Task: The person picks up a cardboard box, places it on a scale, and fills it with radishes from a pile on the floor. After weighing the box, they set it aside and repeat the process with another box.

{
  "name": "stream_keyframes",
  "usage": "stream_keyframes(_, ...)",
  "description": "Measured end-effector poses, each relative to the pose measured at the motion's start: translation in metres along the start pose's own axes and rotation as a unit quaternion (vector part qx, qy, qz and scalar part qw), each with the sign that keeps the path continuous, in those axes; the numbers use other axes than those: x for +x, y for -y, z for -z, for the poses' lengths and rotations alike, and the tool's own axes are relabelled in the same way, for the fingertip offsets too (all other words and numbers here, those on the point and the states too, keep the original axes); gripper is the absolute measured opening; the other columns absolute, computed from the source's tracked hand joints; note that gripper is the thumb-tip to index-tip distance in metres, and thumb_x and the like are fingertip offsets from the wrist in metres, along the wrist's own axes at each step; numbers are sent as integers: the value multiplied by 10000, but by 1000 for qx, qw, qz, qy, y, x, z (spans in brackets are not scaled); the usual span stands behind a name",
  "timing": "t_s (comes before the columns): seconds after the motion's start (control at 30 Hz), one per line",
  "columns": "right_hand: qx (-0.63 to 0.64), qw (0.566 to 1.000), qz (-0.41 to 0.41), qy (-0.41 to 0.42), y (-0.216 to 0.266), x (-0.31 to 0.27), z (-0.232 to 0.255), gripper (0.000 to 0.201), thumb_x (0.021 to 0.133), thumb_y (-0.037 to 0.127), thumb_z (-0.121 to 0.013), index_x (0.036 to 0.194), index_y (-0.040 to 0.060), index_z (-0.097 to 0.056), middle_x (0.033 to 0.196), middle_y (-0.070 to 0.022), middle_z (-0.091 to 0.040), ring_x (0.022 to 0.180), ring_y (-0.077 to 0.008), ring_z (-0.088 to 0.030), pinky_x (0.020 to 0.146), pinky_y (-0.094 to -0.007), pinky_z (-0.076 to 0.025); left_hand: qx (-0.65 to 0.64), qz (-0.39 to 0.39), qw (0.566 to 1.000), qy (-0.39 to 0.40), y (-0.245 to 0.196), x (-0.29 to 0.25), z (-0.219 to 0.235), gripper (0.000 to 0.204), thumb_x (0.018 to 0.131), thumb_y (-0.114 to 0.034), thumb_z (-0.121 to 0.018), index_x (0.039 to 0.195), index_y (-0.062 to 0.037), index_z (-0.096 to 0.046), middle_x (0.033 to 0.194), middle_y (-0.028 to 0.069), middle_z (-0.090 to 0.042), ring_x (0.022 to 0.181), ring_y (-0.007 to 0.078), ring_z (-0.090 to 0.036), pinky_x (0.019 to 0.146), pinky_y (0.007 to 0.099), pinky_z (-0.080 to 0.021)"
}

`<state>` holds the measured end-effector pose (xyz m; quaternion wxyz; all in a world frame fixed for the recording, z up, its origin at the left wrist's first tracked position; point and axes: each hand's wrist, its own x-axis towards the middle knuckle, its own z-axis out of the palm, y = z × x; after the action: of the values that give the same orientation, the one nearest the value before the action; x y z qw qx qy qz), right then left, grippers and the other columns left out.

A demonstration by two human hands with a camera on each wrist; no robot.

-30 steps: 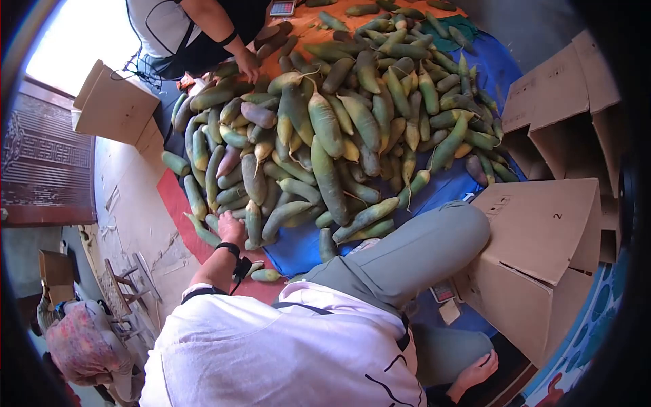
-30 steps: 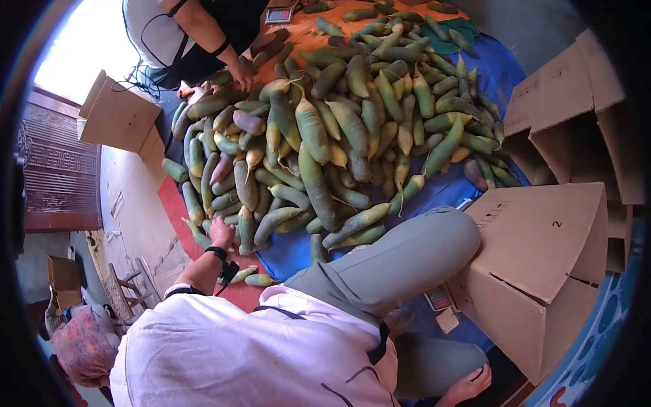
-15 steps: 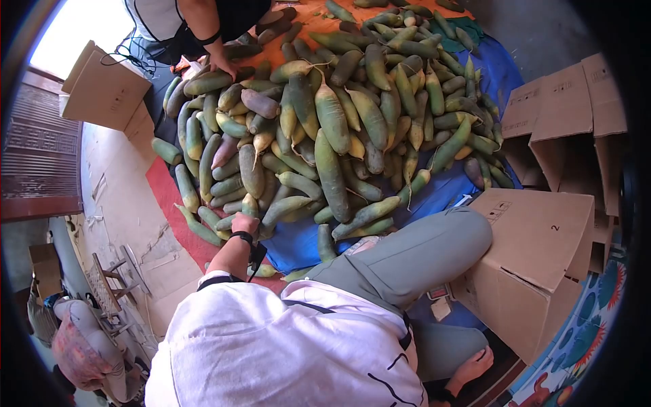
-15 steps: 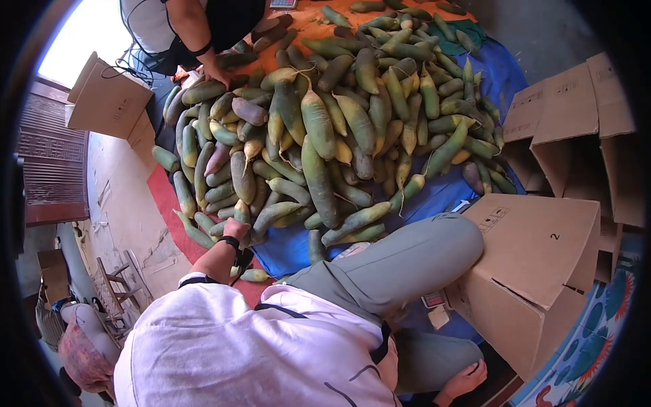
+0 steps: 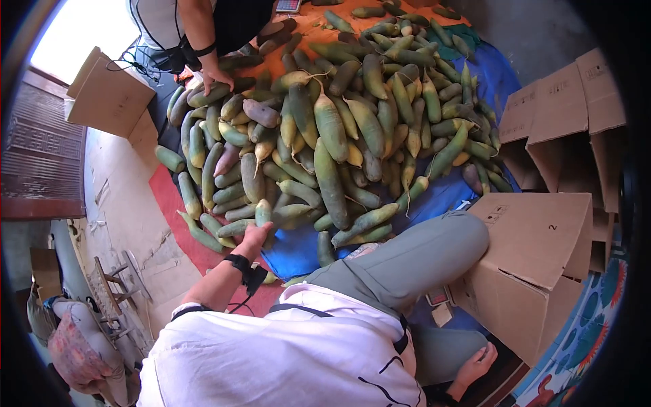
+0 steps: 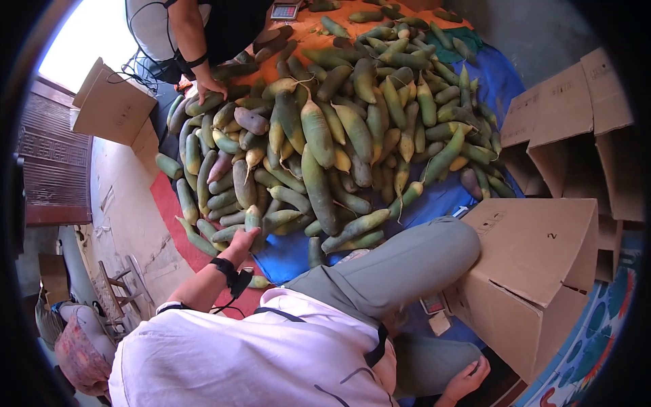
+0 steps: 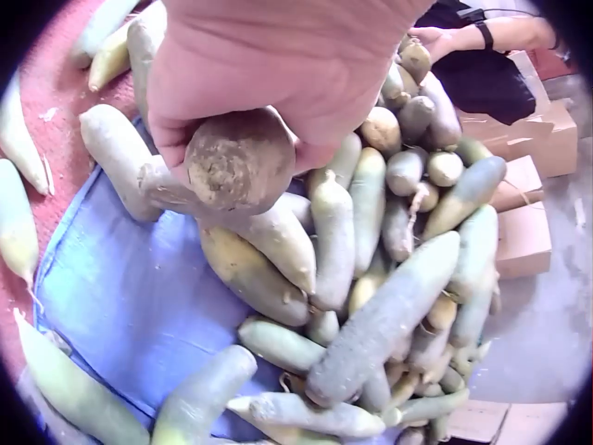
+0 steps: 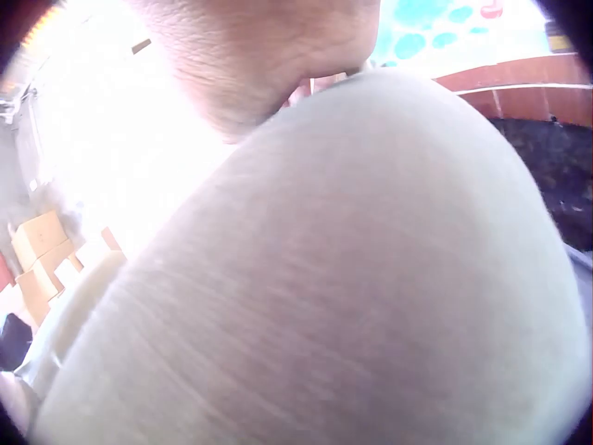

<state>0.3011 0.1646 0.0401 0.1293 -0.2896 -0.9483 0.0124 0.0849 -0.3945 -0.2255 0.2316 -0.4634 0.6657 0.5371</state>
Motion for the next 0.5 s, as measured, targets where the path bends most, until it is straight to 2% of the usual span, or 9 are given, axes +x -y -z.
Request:
stream_keyframes(0.07,82,996,29,0,29,13,9,213,845,12,-454,1037,-59,-514,1025,-192,-512,959,-337,-511,844,-387,-416,27,-102,992,75,-42,-55,-14,521,745,-249,-641,1144,32,-460,892,137,-584,722,205,-576,620,321,-485)
stream_keyframes(0.1,87,996,29,-2,44,20,13,213,845,12,-454,1037,-59,-514,1025,-192,-512,959,-337,-511,844,-387,-416,37,-120,985,116,-65,-80,-21,516,749,-244,-662,1142,23,-462,938,92,-566,773,150,-540,661,272,-461)
stream_keyframes(0.2,177,981,79,2,90,43,32,208,842,-4,-456,1034,-58,-514,1055,-191,-512,958,-343,-512,845,-390,-416,99,-228,930,271,-114,-118,-47,552,755,-262,-673,1175,22,-455,959,59,-555,826,110,-519,725,235,-441)
stream_keyframes(0.27,117,972,206,-5,124,59,52,245,820,29,-504,1057,-34,-514,1108,-181,-505,988,-350,-500,875,-414,-404,109,-287,876,371,-152,-164,-65,601,763,-230,-672,1238,29,-409,1051,58,-541,911,125,-518,805,242,-431)
stream_keyframes(0.33,110,954,280,-8,163,71,70,306,795,60,-540,1091,-8,-498,1127,-174,-502,1006,-345,-493,888,-432,-394,74,-301,816,488,-171,-198,-82,600,773,-169,-671,1263,25,-383,1090,59,-528,951,119,-503,813,241,-427)
stream_keyframes(0.37,101,930,353,-8,182,76,77,373,771,92,-576,1124,17,-481,1145,-168,-498,1023,-341,-486,900,-449,-384,63,-305,795,520,-185,-229,-84,542,757,-174,-681,1201,30,-449,1019,54,-551,910,109,-502,793,242,-433)
stream_keyframes(0.4,103,930,353,-11,202,81,83,373,771,92,-576,1124,17,-481,1145,-168,-498,1023,-341,-486,900,-449,-384,83,-283,754,587,-196,-248,-87,492,761,-147,-676,1180,10,-472,984,32,-554,887,101,-499,774,239,-435)
stream_keyframes(0.43,73,905,420,3,221,85,88,435,747,134,-619,1146,55,-464,1149,-157,-495,1016,-329,-494,876,-460,-392,90,-359,701,610,-190,-250,-100,454,764,-138,-671,1155,4,-488,951,21,-560,867,96,-500,761,236,-436)
stream_keyframes(0.5,42,866,496,43,239,87,88,563,681,178,-691,1176,102,-436,1146,-138,-492,989,-312,-510,848,-467,-399,126,-370,635,666,-193,-275,-105,472,764,-134,-679,1171,2,-481,996,27,-559,903,93,-503,798,241,-431)
